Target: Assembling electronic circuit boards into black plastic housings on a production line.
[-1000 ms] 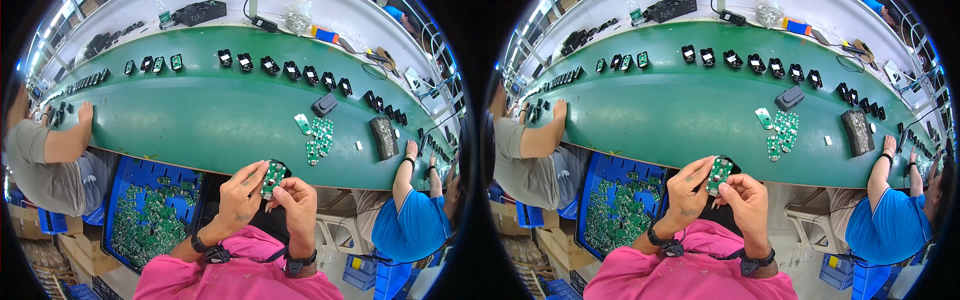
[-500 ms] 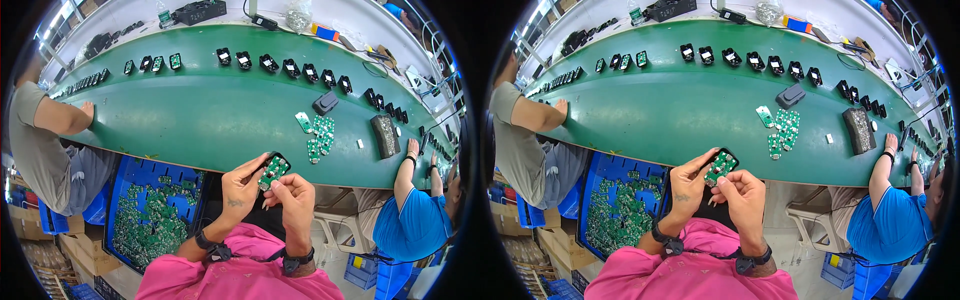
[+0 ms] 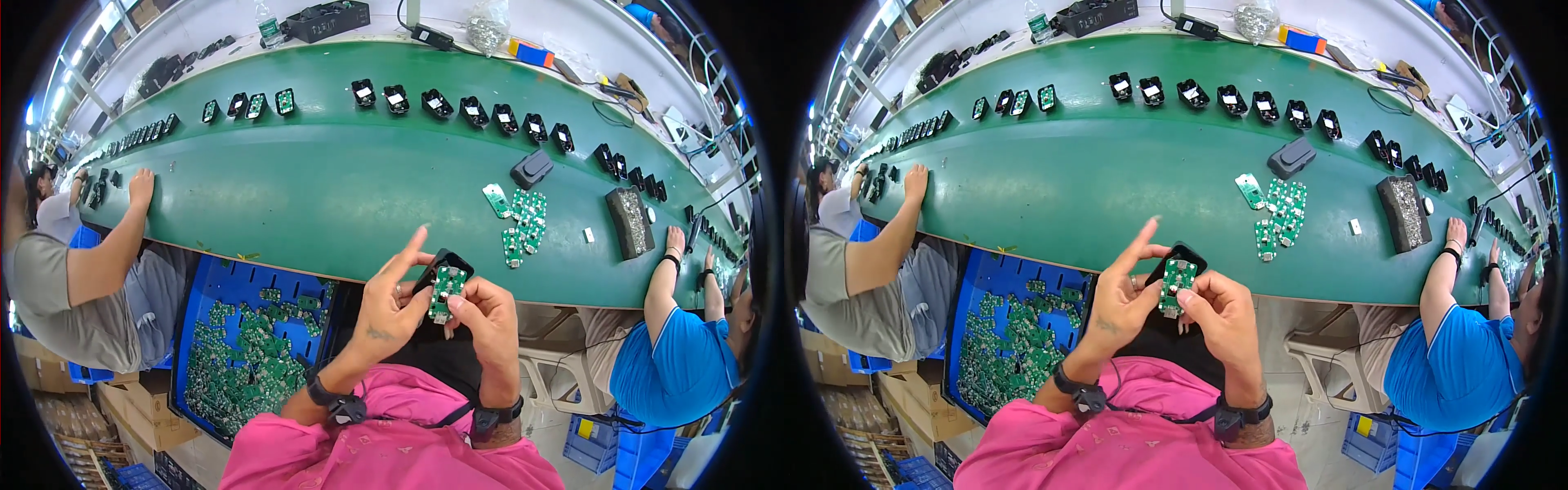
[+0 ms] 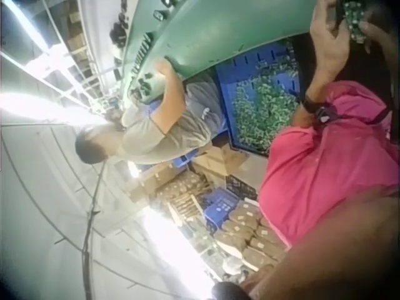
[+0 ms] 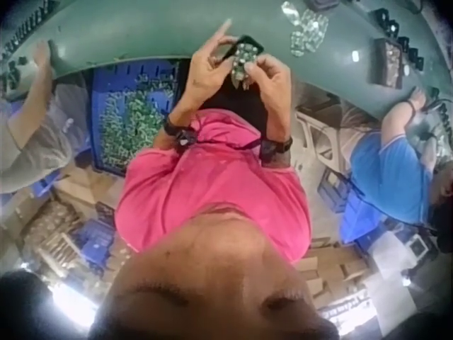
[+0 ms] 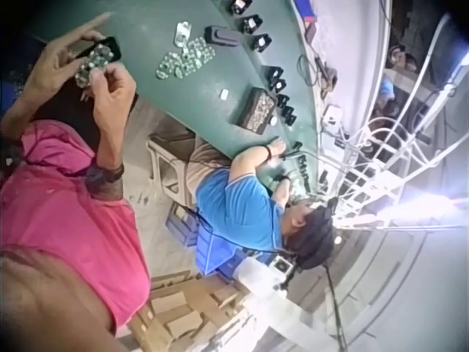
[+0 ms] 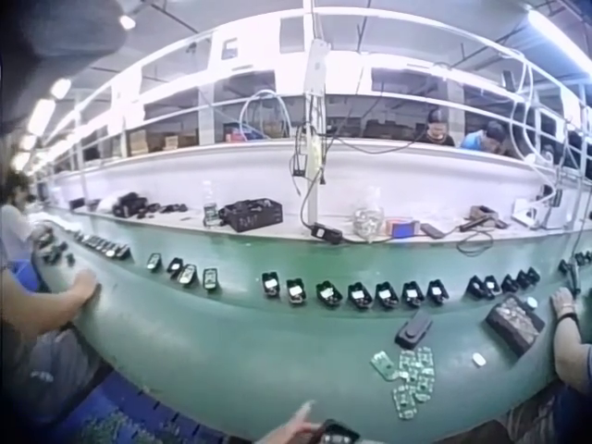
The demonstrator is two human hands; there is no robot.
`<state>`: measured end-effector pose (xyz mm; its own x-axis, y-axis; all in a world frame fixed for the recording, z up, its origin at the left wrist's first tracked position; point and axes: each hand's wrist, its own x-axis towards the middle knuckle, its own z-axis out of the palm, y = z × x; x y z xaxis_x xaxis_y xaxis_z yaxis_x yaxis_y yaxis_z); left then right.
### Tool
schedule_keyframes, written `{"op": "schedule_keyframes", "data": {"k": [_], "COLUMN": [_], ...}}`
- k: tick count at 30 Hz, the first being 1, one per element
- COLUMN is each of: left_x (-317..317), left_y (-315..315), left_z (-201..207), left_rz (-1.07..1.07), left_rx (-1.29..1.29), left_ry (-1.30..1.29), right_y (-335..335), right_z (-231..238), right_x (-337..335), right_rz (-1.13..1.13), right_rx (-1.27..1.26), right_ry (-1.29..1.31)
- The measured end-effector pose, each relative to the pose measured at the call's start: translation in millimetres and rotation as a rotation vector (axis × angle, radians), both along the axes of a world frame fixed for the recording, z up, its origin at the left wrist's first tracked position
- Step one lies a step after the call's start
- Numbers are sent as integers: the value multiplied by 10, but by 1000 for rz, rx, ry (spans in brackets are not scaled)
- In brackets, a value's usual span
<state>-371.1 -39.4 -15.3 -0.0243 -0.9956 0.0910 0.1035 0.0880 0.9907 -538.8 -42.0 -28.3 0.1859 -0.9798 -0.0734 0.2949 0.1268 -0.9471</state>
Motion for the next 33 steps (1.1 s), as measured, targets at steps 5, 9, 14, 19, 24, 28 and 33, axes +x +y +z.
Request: {"op": "schedule_keyframes", "data": {"k": [5, 9, 14, 19, 24, 28, 33], "left_x": [245, 266, 264, 213, 144, 159, 136], "left_y": [-138, -132, -139, -89, -52, -53, -45], "left_z": [56, 118, 318, 247, 261, 266, 257], "left_rz": [-309, -288, -298, -212, -48, -25, -125], "left_rx": [100, 99, 105, 80, -50, -18, -35], "left_ry": [110, -58, -255, -269, -318, -355, -331], "right_y": [-100, -127, -123, -114, -68, -70, -50], "right_z": [102, 97, 89, 160, 171, 139, 182], "right_x": [-133, -167, -176, -155, -125, -111, -126], "right_rz": [185, 219, 173, 177, 163, 84, 91], "right_rx": [18, 56, 28, 32, 36, -8, -22], "right_ry": [-18, -44, 24, 89, 94, 188, 171]}}
